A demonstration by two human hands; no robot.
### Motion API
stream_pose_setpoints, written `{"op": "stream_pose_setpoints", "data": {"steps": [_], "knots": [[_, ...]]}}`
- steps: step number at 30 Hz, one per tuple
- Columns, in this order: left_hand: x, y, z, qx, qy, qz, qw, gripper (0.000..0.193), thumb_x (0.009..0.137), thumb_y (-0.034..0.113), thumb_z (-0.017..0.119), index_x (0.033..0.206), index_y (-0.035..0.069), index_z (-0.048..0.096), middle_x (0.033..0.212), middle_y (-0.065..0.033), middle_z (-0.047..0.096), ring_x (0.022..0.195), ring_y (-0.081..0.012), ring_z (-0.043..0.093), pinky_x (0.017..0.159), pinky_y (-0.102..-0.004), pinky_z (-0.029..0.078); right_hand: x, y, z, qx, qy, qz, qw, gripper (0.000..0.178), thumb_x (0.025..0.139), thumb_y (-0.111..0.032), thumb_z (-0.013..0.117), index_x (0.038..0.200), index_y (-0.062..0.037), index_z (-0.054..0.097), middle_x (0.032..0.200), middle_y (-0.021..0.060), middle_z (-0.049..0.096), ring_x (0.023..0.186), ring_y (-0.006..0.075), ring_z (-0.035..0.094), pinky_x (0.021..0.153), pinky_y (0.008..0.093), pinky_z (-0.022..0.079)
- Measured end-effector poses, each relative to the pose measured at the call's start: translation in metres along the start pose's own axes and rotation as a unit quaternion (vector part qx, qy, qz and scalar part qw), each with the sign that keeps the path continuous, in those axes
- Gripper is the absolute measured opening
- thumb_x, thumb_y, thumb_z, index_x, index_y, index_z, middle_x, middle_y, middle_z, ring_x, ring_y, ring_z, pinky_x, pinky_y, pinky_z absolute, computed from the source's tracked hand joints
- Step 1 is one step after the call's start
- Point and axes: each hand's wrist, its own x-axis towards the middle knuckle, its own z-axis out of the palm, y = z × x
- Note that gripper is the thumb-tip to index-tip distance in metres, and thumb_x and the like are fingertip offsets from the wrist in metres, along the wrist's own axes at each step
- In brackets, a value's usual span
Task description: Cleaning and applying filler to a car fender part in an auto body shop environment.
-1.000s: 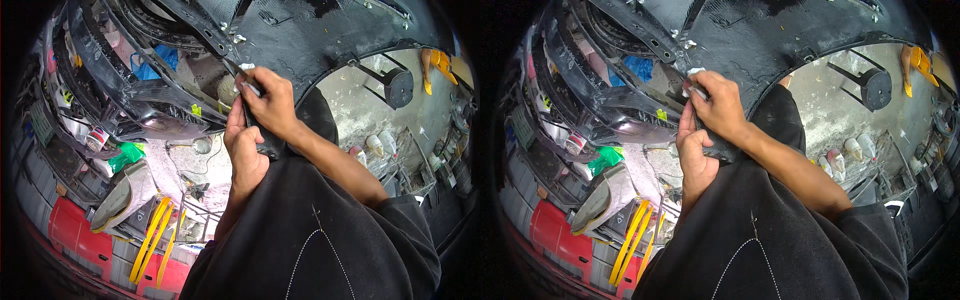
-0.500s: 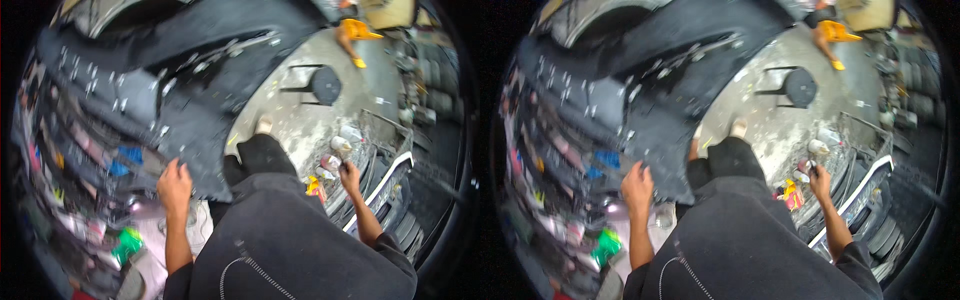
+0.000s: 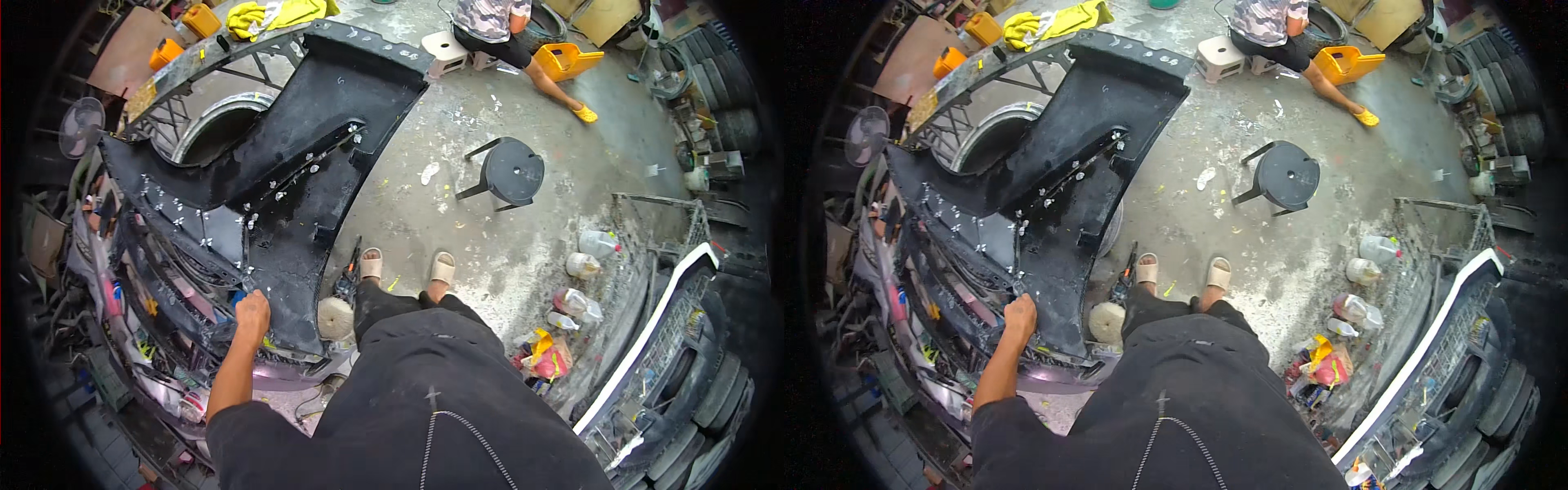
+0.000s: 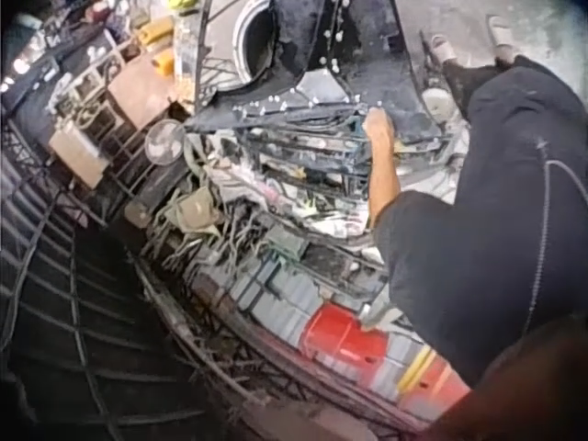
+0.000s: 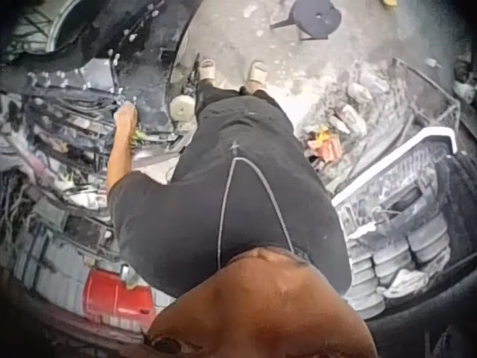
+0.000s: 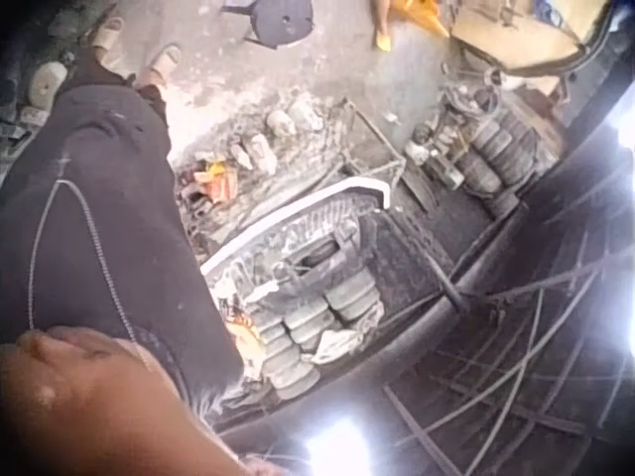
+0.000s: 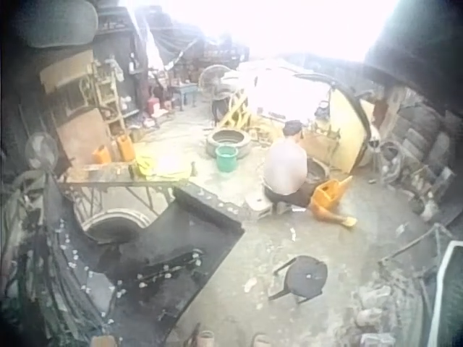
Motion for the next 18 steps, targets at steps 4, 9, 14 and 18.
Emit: {"op": "stream_pose_setpoints", "data": {"steps": [4, 9, 14, 18], "knots": [[-0.018, -0.020, 0.003, 0.033, -0.114, -0.074, 0.990, 0.029, 0.087, 0.018, 0.068, 0.109, 0.000, 0.063, 0.104, -0.0182, 0.075, 0.097, -0.0328, 0.075, 0.082, -0.0407, 0.060, -0.025, 0.001, -0.050, 0.050, 0.027, 0.020, 0.998, 0.021, 0.077, -0.021, 0.074, 0.088, -0.0051, 0.066, 0.075, 0.0170, 0.066, 0.073, 0.0351, 0.065, 0.068, 0.0455, 0.049], [-0.035, -0.009, -0.060, -0.011, -0.144, -0.140, 0.980, 0.034, 0.088, 0.028, 0.072, 0.106, -0.001, 0.072, 0.108, -0.0220, 0.075, 0.100, -0.0367, 0.073, 0.090, -0.0444, 0.057, -0.105, 0.388, -0.136, 0.080, 0.073, 0.071, 0.992, 0.018, 0.076, -0.017, 0.073, 0.088, -0.0053, 0.067, 0.074, 0.0159, 0.066, 0.072, 0.0325, 0.065, 0.069, 0.0442, 0.049], [-0.008, 0.011, -0.114, -0.060, -0.035, -0.119, 0.990, 0.041, 0.094, 0.042, 0.068, 0.094, 0.002, 0.075, 0.096, -0.0232, 0.074, 0.091, -0.0405, 0.073, 0.084, -0.0488, 0.056, -0.046, 0.477, -0.210, 0.044, 0.034, 0.093, 0.994, 0.019, 0.074, -0.010, 0.073, 0.091, -0.0038, 0.068, 0.081, 0.0146, 0.067, 0.074, 0.0293, 0.064, 0.073, 0.0420, 0.050], [0.056, 0.057, -0.181, -0.186, 0.115, -0.035, 0.975, 0.044, 0.091, 0.047, 0.070, 0.084, 0.004, 0.065, 0.087, -0.0198, 0.071, 0.085, -0.0418, 0.069, 0.072, -0.0503, 0.054, 0.024, 0.425, -0.245, 0.007, 0.090, 0.041, 0.995, 0.021, 0.082, -0.012, 0.068, 0.102, -0.0042, 0.068, 0.090, 0.0120, 0.070, 0.082, 0.0216, 0.065, 0.077, 0.0384, 0.050]]}}
